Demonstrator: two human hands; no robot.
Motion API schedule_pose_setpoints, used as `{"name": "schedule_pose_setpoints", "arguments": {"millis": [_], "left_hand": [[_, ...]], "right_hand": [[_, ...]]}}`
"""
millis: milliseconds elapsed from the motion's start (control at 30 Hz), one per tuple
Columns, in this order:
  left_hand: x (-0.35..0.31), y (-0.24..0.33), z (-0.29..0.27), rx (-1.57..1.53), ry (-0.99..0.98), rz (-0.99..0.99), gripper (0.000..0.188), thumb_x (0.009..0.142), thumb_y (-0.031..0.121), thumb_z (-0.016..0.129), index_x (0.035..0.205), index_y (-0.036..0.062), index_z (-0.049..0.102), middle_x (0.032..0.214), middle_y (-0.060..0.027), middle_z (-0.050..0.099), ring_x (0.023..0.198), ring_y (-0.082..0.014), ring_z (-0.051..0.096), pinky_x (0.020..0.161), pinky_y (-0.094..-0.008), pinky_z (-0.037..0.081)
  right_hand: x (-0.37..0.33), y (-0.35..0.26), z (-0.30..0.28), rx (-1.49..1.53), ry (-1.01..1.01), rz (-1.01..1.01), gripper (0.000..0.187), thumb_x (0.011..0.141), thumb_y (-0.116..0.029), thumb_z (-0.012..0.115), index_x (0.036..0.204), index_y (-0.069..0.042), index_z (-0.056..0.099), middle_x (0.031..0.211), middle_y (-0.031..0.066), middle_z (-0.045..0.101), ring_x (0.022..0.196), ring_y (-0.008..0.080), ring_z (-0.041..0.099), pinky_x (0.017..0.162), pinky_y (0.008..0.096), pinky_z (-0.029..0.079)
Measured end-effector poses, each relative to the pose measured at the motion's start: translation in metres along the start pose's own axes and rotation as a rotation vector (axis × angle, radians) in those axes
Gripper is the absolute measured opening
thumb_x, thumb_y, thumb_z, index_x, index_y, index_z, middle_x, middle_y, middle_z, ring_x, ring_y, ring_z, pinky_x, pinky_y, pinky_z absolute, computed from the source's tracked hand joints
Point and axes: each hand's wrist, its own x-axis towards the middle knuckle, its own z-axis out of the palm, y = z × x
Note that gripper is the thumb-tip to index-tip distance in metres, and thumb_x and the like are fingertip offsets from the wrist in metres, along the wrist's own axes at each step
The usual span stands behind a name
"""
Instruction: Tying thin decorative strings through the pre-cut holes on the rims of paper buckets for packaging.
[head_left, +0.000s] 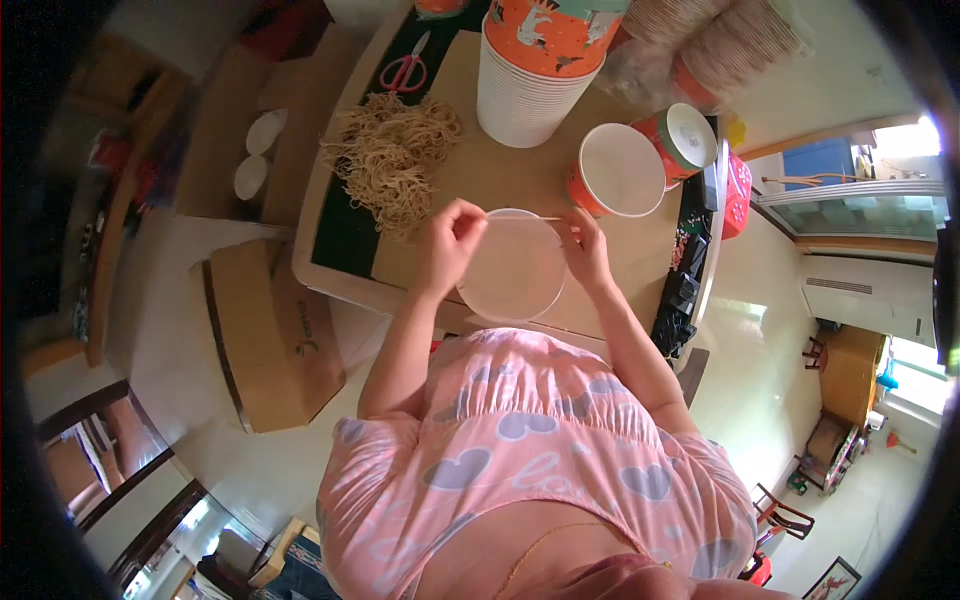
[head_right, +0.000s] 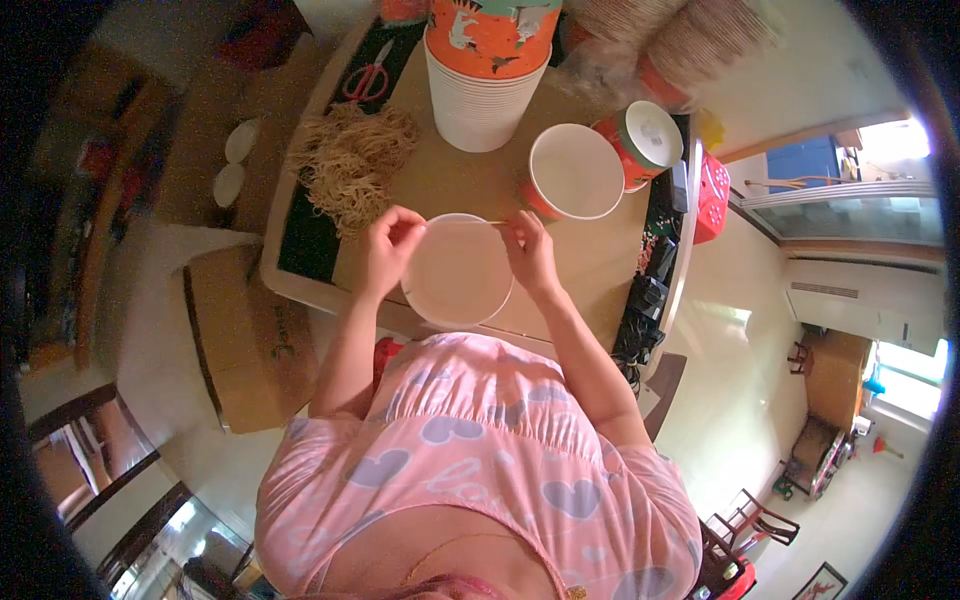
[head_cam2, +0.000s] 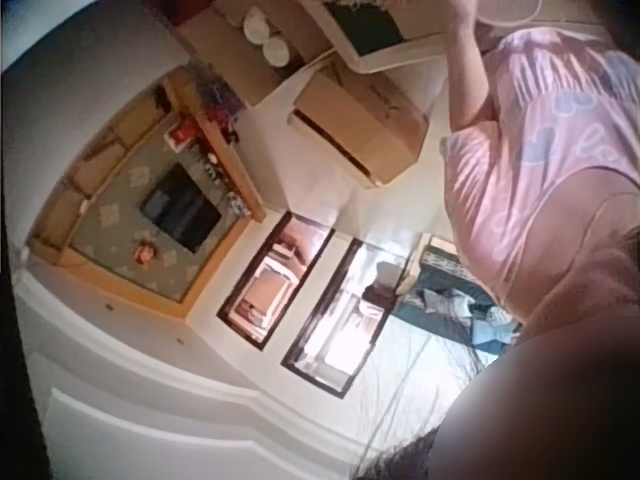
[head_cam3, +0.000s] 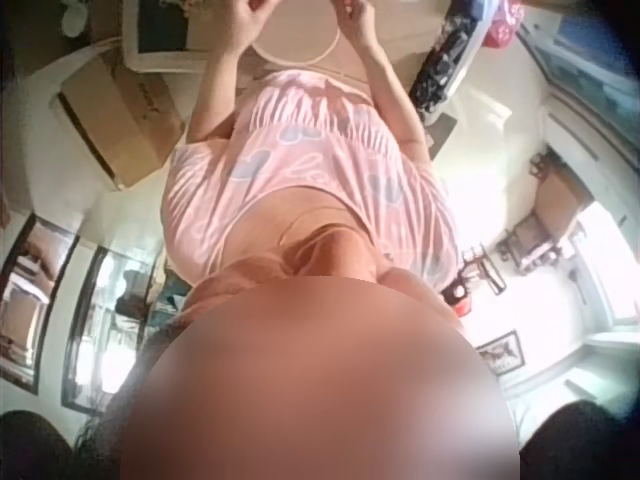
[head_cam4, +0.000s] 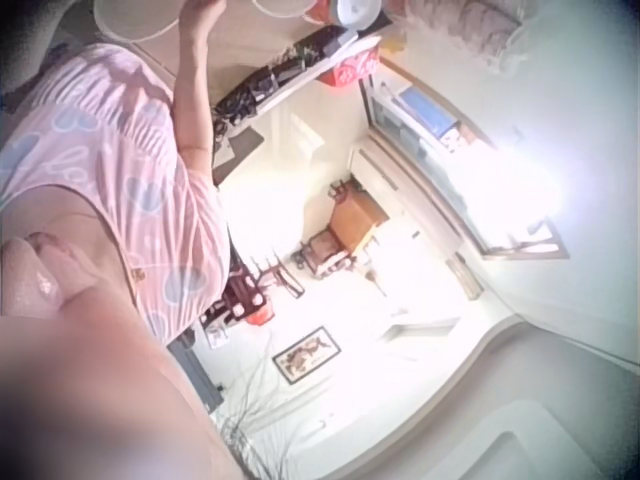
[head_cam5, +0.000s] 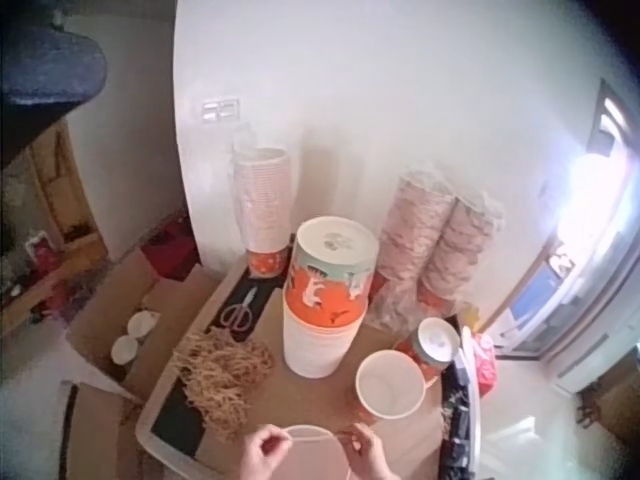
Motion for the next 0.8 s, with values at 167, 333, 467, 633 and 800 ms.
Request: {"name": "schedule_pose_setpoints", "arguments": {"millis": [167,333,467,633,800], "left_hand": [[0.028,-0.11,0.003,0.071,0.022,-0.117,0.008,0.082,0.01,0.064,0.083,0.003,0.063,0.071,-0.0052,0.065,0.063,-0.0111,0.059,0.06,-0.0291,0.048],[0.007,-0.296,0.005,-0.122,-0.218,-0.72,0.027,0.081,0.027,0.059,0.08,0.0021,0.067,0.079,-0.0171,0.067,0.069,-0.0261,0.065,0.063,-0.0355,0.051],[-0.02,-0.234,0.035,0.195,-0.426,-0.353,0.03,0.082,0.028,0.056,0.087,0.0004,0.068,0.088,-0.0194,0.067,0.08,-0.0288,0.067,0.067,-0.0382,0.052],[-0.019,-0.142,0.028,-0.413,-0.401,-0.381,0.03,0.091,0.024,0.053,0.102,-0.0023,0.064,0.085,-0.0087,0.067,0.08,-0.0097,0.06,0.072,-0.0252,0.049],[0.018,-0.047,0.04,-0.591,-0.477,-0.36,0.036,0.092,0.03,0.055,0.114,0.0015,0.06,0.099,-0.007,0.064,0.086,-0.0128,0.062,0.072,-0.027,0.051]], "right_hand": [[0.024,0.047,-0.004,0.18,-0.11,0.397,0.018,0.089,-0.019,0.055,0.095,-0.004,0.063,0.077,0.0025,0.063,0.069,0.0101,0.058,0.06,0.0252,0.047],[0.023,0.075,0.01,0.133,-0.369,0.554,0.033,0.082,-0.035,0.061,0.102,-0.009,0.064,0.082,0.002,0.064,0.068,0.0103,0.057,0.055,0.0251,0.046],[0.011,0.111,-0.012,0.234,-0.422,0.619,0.044,0.084,-0.039,0.056,0.117,-0.01,0.057,0.097,0.0035,0.062,0.083,0.0122,0.057,0.062,0.0282,0.047],[0.0,0.039,-0.053,0.279,-0.637,0.592,0.049,0.089,-0.039,0.051,0.131,-0.015,0.044,0.112,0.0038,0.058,0.102,0.0137,0.054,0.079,0.0314,0.046],[-0.015,-0.025,-0.132,0.367,-0.562,0.366,0.056,0.083,-0.021,0.062,0.133,-0.006,0.04,0.113,0.0093,0.057,0.101,0.0157,0.055,0.085,0.0302,0.046]]}}
